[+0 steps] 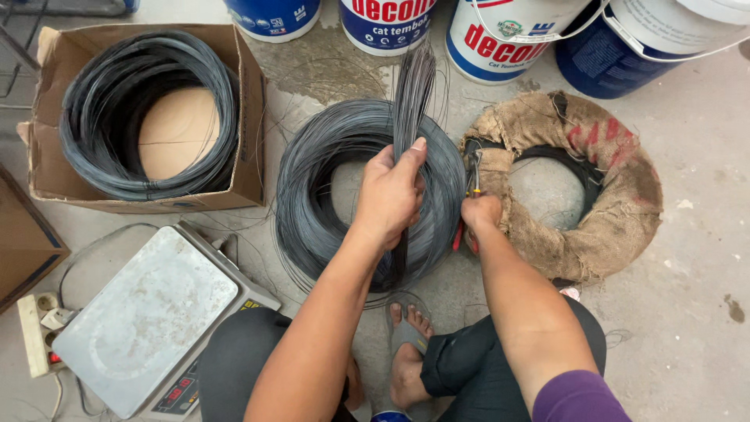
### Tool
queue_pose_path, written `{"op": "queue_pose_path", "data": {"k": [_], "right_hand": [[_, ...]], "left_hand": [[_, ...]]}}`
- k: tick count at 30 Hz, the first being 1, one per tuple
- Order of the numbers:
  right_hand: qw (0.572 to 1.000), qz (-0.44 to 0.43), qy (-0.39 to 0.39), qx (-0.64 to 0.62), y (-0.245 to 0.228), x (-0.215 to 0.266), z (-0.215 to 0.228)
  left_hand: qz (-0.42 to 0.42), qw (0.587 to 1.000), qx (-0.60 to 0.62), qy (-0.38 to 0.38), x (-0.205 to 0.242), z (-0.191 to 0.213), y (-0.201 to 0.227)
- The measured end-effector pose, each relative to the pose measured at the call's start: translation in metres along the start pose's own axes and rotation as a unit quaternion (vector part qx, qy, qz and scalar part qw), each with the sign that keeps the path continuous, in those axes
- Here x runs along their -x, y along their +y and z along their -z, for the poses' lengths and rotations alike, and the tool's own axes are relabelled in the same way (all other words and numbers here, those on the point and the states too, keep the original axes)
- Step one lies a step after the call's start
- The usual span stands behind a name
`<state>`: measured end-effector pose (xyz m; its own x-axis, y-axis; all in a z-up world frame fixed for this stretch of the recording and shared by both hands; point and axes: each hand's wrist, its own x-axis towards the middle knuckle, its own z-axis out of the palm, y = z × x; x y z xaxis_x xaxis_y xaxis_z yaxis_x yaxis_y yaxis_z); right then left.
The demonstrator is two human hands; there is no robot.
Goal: The person handles a coil of black wire, placing it on a digital scale to weigh it. They then use pliers to cut a section of the wire from the coil and place the cut piece back on the scale.
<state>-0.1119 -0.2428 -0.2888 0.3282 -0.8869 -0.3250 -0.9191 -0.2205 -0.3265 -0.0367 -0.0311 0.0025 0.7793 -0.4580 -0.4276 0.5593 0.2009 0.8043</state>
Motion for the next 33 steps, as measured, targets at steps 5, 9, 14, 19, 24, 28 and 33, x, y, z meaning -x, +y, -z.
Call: {"op": "queue_pose_path", "data": {"k": [5, 9, 14, 19, 24, 28, 33], "right_hand": [[0.995, -0.009, 0.041, -0.092, -0.011, 0.019, 0.009], [0.98, -0.013, 0.079, -0.183, -0.02, 0.035, 0.024], [0.935, 0.081, 0.062, -0.341, -0.045, 0.04, 0.042], [0.88, 0.163, 0.021, -0.447, -0.06, 0.053, 0.051], [0.903, 0.147, 0.041, -0.402, -0.07, 0.023, 0.055], [0.82, 0.174, 0.044, -0.543, -0.097, 0.034, 0.084], [0.727, 0.235, 0.015, -0.645, -0.115, 0.069, 0.128]], "left_hand": [[-0.008, 1.0, 0.005, -0.005, -0.003, -0.001, -0.015], [-0.016, 1.0, 0.02, -0.005, 0.0, -0.002, -0.014], [-0.02, 0.999, 0.026, -0.023, -0.003, 0.005, -0.006], [-0.007, 0.999, 0.005, -0.04, 0.003, 0.014, 0.004], [0.013, 0.997, 0.015, -0.069, 0.002, 0.028, 0.015], [0.006, 0.996, 0.014, -0.083, 0.001, 0.036, 0.019], [0.009, 0.996, 0.021, -0.081, 0.003, 0.036, 0.015]]}}
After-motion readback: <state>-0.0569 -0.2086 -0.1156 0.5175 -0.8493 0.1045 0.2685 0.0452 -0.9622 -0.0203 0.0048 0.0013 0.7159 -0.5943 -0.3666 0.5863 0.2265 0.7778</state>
